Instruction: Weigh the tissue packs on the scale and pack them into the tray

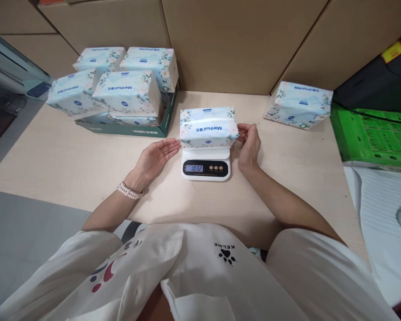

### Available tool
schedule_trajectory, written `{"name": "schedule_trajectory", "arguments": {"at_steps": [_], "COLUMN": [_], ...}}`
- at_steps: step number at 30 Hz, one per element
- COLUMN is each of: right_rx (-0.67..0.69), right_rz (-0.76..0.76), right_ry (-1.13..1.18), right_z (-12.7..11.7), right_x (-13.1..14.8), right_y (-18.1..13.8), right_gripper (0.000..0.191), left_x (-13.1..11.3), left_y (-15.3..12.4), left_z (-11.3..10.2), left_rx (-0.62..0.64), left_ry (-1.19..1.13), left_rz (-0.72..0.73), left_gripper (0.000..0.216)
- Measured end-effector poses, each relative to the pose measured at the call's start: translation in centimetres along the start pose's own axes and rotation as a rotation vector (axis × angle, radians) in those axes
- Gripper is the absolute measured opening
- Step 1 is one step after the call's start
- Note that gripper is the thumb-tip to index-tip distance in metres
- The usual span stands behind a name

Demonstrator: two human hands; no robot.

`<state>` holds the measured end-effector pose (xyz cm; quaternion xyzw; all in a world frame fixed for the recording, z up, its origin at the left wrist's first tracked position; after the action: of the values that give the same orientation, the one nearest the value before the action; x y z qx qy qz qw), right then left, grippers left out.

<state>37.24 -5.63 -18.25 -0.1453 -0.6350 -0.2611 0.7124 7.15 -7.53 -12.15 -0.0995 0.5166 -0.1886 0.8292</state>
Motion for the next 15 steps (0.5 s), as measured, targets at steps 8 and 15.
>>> {"name": "schedule_trajectory", "arguments": {"at_steps": [8, 15], "right_rx": [0.031, 0.058], "right_rz": [0.0, -0.006], "right_ry": [-0.018, 0.001], "right_z": [0.1, 0.3], "right_x": [1.0, 0.8], "right_y": [-0.6, -0.6], "right_gripper": [0.068, 0.064], "left_x": [0.0, 0.1], "left_y": [-0.1, 0.0], "left_z": [-0.1, -0.1], "left_rx": [-0.002, 0.006], "left_ry": [0.009, -0.002], "left_rz": [0.001, 0.011], "left_gripper": [0.026, 0.025]}}
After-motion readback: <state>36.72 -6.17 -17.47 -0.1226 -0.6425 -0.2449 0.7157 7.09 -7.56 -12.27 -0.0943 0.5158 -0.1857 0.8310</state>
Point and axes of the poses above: each hand's wrist, its own y-axis towards the middle knuckle, its own z-axis out of the palm, x = y × z, the point moved 1 cm from there along y, towards the middle knuckle
